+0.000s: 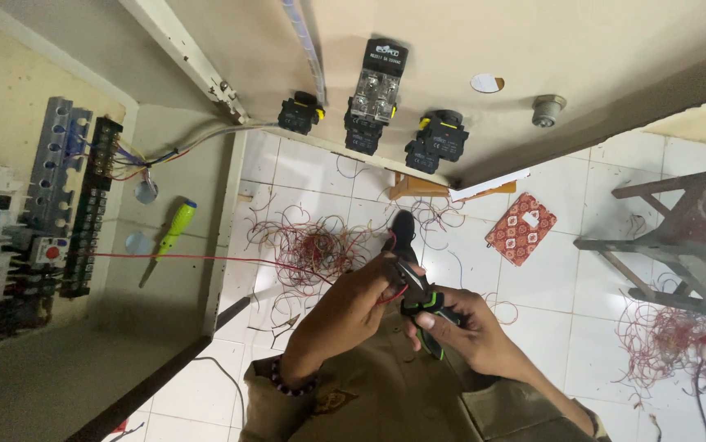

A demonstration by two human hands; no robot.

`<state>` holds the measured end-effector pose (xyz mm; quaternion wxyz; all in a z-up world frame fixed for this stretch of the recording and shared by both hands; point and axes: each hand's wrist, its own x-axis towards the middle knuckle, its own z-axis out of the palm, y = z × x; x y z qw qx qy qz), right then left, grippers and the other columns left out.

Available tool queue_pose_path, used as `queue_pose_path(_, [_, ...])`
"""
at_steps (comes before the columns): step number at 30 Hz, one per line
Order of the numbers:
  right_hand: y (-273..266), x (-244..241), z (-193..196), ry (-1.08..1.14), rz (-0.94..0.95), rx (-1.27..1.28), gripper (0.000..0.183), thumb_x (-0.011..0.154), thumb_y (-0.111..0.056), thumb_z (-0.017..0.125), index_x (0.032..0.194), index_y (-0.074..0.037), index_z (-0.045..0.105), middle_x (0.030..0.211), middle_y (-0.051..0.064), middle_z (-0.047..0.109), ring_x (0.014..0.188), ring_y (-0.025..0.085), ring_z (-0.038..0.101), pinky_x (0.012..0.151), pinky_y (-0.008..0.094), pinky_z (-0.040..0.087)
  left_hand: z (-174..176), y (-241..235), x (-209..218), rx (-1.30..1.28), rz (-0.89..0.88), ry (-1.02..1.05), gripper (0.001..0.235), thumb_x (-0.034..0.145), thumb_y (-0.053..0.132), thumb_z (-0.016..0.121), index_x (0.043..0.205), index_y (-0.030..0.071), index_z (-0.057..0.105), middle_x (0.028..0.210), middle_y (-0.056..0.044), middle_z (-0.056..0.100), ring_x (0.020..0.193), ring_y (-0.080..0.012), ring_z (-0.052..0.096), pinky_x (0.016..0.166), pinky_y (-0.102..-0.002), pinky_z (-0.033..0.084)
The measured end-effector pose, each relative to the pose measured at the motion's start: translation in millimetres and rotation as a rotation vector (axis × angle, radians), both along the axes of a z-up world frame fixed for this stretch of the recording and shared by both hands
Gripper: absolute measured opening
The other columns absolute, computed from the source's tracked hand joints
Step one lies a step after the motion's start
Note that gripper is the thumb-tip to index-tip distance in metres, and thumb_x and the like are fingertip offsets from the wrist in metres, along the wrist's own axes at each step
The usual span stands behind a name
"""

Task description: The person strips the insulation from a red wire using a wire stripper and then connects the wire to a terminal on an electrical component mounted on a wall. The person uses a screwdriver to tighten the terminal screw to secure the wire in place.

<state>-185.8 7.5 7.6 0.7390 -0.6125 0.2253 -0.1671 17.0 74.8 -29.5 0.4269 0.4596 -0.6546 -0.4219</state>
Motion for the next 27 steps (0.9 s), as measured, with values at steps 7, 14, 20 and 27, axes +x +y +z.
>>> queue_pose_path(7, [8, 0, -11, 0.037, -0.082, 0.041, 0.03, 0.104, -0.02, 0.055, 0.082, -0.001, 0.061, 0.071, 0.009, 0.063, 0.057, 0.017, 0.06, 0.055, 0.029, 0.05, -32, 6, -13, 0.035, 0.163, -0.25, 0.051, 0.075, -0.022, 0.05, 0.121, -0.001, 0.046, 0.085, -0.014, 0.054, 0.058, -0.0335, 0.06, 0.05, -0.043, 0.045])
queue_pose_path(14, [5, 1, -11, 0.02, -0.141, -0.067, 0.029, 0.103, -0.022, 0.058, 0.084, -0.001, 0.064, 0.073, 0.009, 0.067, 0.061, 0.018, 0.064, 0.059, 0.031, 0.052, -32, 5, -6, -0.024, 0.25, -0.165, 0.045, 0.076, -0.024, 0.052, 0.114, 0.001, 0.05, 0.099, -0.013, 0.066, 0.086, -0.0267, 0.072, 0.065, -0.034, 0.057])
queue_pose_path(20, [-4, 17, -14, 0.075, -0.399, -0.079, 0.022, 0.086, -0.01, 0.076, 0.105, 0.001, 0.073, 0.097, 0.013, 0.076, 0.081, 0.022, 0.073, 0.072, 0.032, 0.054, -17, 4, -5, -0.038, 0.291, 0.203, 0.014, 0.106, -0.001, 0.045, 0.103, 0.002, 0.059, 0.088, -0.01, 0.059, 0.081, -0.0216, 0.06, 0.076, -0.035, 0.05])
queue_pose_path(27, [2, 16, -98, 0.094, -0.364, -0.117, 0.029, 0.072, 0.005, 0.088, 0.069, -0.002, 0.061, 0.057, 0.003, 0.052, 0.058, 0.013, 0.05, 0.054, 0.026, 0.041, 1, 4, -11, -0.148, 0.39, 0.173, 0.021, 0.108, 0.004, 0.045, 0.099, 0.003, 0.065, 0.092, -0.011, 0.059, 0.084, -0.0293, 0.066, 0.079, -0.041, 0.057])
